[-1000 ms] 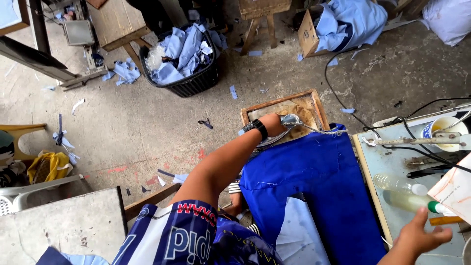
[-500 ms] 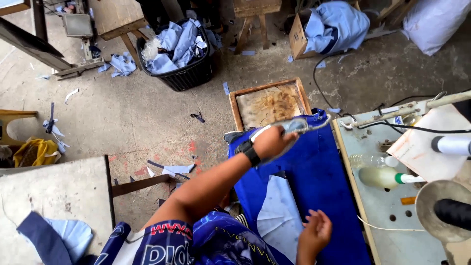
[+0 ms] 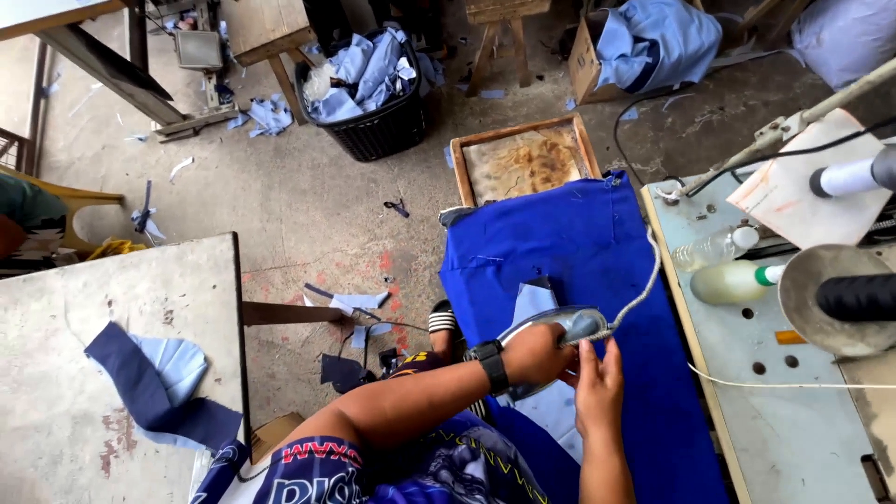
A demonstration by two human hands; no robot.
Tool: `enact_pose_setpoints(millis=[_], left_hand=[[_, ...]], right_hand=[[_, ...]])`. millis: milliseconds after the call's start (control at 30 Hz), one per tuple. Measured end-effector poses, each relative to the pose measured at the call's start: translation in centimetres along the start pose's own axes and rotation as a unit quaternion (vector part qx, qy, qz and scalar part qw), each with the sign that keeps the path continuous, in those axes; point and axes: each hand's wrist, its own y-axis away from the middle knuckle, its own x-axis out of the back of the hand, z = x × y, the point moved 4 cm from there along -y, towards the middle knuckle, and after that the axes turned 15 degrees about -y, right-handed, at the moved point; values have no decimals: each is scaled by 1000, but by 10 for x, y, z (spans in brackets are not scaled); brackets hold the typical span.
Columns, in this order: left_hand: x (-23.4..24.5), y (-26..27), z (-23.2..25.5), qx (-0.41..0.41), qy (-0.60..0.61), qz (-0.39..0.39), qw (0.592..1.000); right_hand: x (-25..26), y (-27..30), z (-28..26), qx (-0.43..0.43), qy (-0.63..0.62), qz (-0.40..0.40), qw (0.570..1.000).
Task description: The person irons a light blue fabric piece on a blue ironing board. They spray the fabric with water from a spray bottle, then use a steam iron to press it flat. The person repeats this process on another fabric piece.
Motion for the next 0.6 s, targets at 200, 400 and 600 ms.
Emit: enact_pose_setpoints(millis=[200, 400, 600], left_hand=[[-32, 29, 25, -7, -17, -32, 999], [-50, 36, 30, -24, 21, -24, 999], [-59, 43, 31, -23, -3, 3, 1000]], right_hand=[[18, 34, -17, -10, 42, 37, 998], [43, 33, -13, 19, 87, 69, 994], [63, 25, 5, 70, 126, 111, 983]])
